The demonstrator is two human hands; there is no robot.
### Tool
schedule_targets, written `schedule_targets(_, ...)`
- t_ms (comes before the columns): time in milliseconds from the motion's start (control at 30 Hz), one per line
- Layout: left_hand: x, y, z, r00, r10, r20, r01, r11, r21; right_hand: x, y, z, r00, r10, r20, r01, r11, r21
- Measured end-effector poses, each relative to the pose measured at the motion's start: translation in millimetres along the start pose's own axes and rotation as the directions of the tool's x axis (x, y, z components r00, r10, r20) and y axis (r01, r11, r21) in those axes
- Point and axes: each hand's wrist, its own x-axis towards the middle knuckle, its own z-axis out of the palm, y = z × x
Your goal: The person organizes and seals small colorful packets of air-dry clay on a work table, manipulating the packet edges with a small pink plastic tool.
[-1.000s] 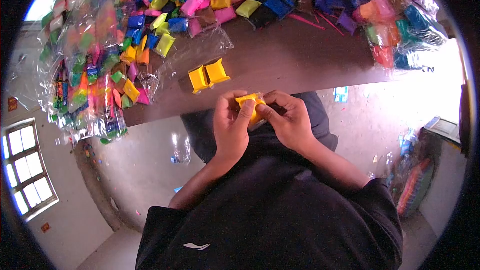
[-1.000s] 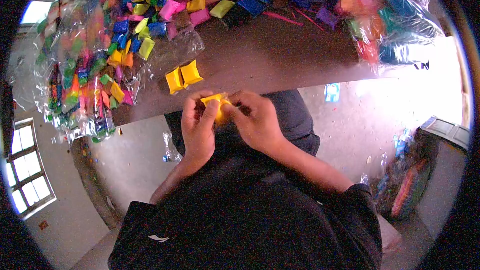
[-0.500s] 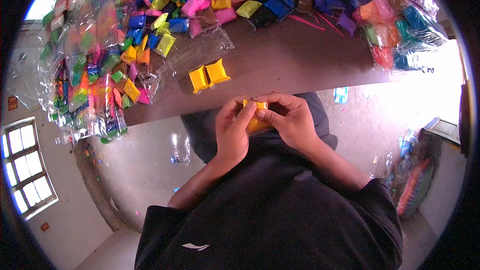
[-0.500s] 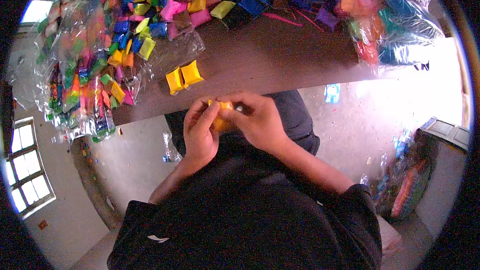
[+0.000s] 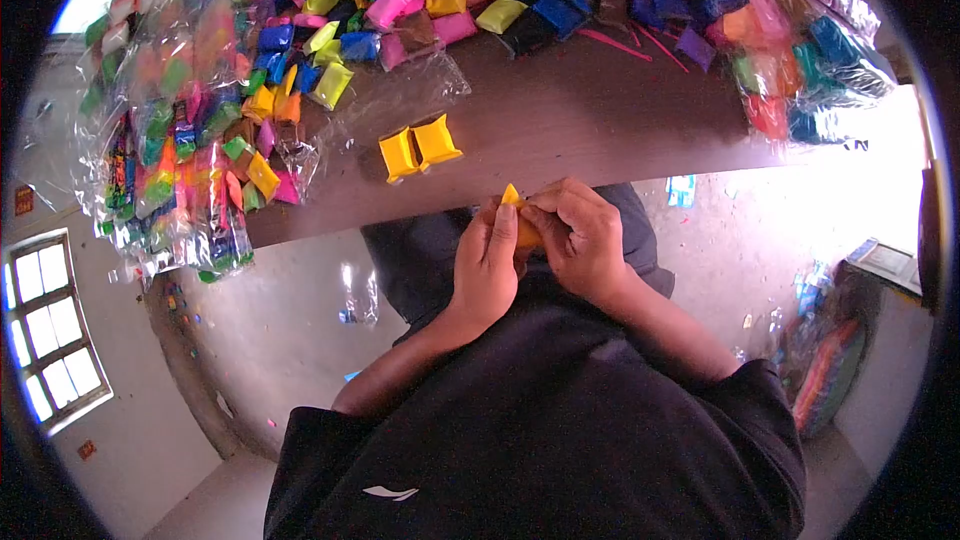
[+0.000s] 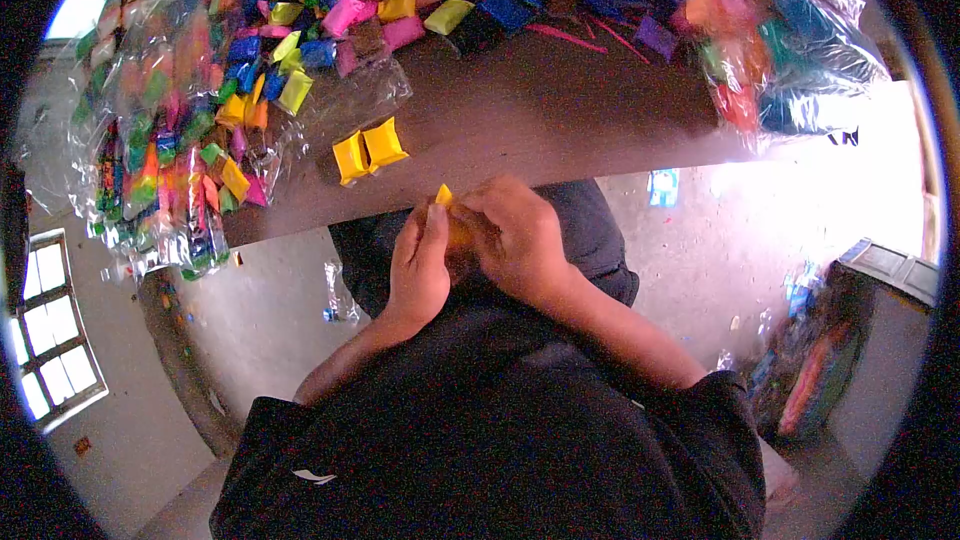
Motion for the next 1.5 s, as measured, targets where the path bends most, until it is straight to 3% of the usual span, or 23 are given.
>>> schedule_targets(33,1.1,-2.8,3.0,0.978,0.201,-0.053,-0.195,0.976,0.1,-0.3,-2.6,0.4,1.0,0.0,-0.001,0.0,1.0,-0.001)
schedule_targets(100,-2.2,0.6,1.2,0.972,0.235,-0.027,-0.227,0.959,0.171,-1.6,-9.6,1.2,0.963,0.271,-0.007,-0.262,0.937,0.232)
schedule_targets(133,-3.8,3.1,-0.1,0.964,0.267,-0.004,-0.259,0.935,0.242,-0.8,-7.5,-0.1,0.963,0.271,-0.007,-0.262,0.937,0.231)
schedule_targets(200,-4.2,-0.3,-3.3,0.967,0.253,0.014,-0.25,0.945,0.21,1.4,-0.8,-3.9,0.852,0.47,0.231,-0.522,0.721,0.455)
schedule_targets(333,-3.3,-6.0,-9.8,0.967,0.252,0.038,-0.254,0.943,0.213,5.0,-2.2,-8.5,0.848,0.467,0.25,-0.524,0.811,0.26)
schedule_targets(400,-1.0,-4.8,-13.0,0.964,0.263,0.049,-0.267,0.935,0.235,7.6,-6.4,-6.7,0.978,0.17,0.119,-0.174,0.985,0.023)
schedule_targets(533,2.1,-6.5,-15.6,0.97,0.241,0.032,-0.241,0.939,0.243,5.7,-5.1,-3.2,0.996,0.043,0.081,-0.041,0.999,-0.033)
schedule_targets(567,0.9,-6.2,-15.8,0.97,0.24,0.032,-0.24,0.94,0.244,3.3,-3.9,-4.6,0.977,0.168,0.133,-0.175,0.984,0.044)
schedule_targets(600,-0.5,0.4,-13.7,0.986,0.166,-0.006,-0.165,0.981,0.104,1.6,-3.2,-5.4,0.939,0.284,0.193,-0.309,0.945,0.111)
schedule_targets(633,-1.7,5.0,-12.2,0.996,0.087,-0.032,-0.088,0.995,-0.041,0.5,-3.5,-4.5,0.939,0.286,0.193,-0.31,0.944,0.111)
schedule_targets(700,-1.6,7.3,-8.2,0.993,0.103,-0.055,-0.106,0.993,-0.06,-1.6,-4.6,-2.0,0.835,0.505,0.219,-0.538,0.666,0.517)
schedule_targets(800,-1.0,3.3,-10.0,0.99,0.13,-0.046,-0.134,0.986,-0.101,-10.9,2.0,1.0,0.831,0.467,0.304,-0.546,0.577,0.608)
schedule_targets(867,-1.1,-0.8,-13.3,0.99,0.138,-0.01,-0.139,0.983,-0.12,-11.1,-1.6,-1.0,0.834,0.458,0.307,-0.544,0.596,0.591)
schedule_targets(1033,-0.6,-0.3,-17.2,0.947,0.319,0.038,-0.322,0.94,0.117,-5.5,-9.0,-3.4,0.854,0.443,0.274,-0.509,0.601,0.616)
schedule_targets(1100,-0.8,7.1,-12.0,0.94,0.342,0.021,-0.341,0.929,0.146,-0.9,-10.5,-9.1,0.765,0.521,0.378,-0.617,0.425,0.663)
schedule_targets(1167,-1.3,10.2,-11.2,0.932,0.363,0.004,-0.359,0.917,0.175,-1.4,-3.9,-10.8,0.766,0.492,0.413,-0.633,0.467,0.618)
schedule_targets(1233,-1.9,10.9,-15.6,0.897,0.436,0.07,-0.425,0.807,0.41,-1.5,-1.8,-11.1,0.764,0.465,0.447,-0.644,0.509,0.571)
schedule_targets(1300,1.0,8.9,-18.9,0.889,0.45,0.087,-0.436,0.773,0.46,-1.0,-1.9,-11.2,0.771,0.469,0.431,-0.636,0.594,0.492)
schedule_targets(1400,5.8,10.3,-21.4,0.887,0.446,0.117,-0.441,0.746,0.499,-0.9,2.3,-16.6,0.727,0.517,0.453,-0.686,0.504,0.525)
schedule_targets(1467,8.1,12.7,-22.3,0.895,0.427,0.127,-0.431,0.756,0.494,6.1,-3.2,-20.6,0.72,0.516,0.464,-0.693,0.509,0.511)
schedule_targets(1500,9.6,13.7,-22.3,0.882,0.45,0.138,-0.443,0.697,0.564,9.5,-5.6,-21.7,0.714,0.515,0.474,-0.7,0.514,0.496)
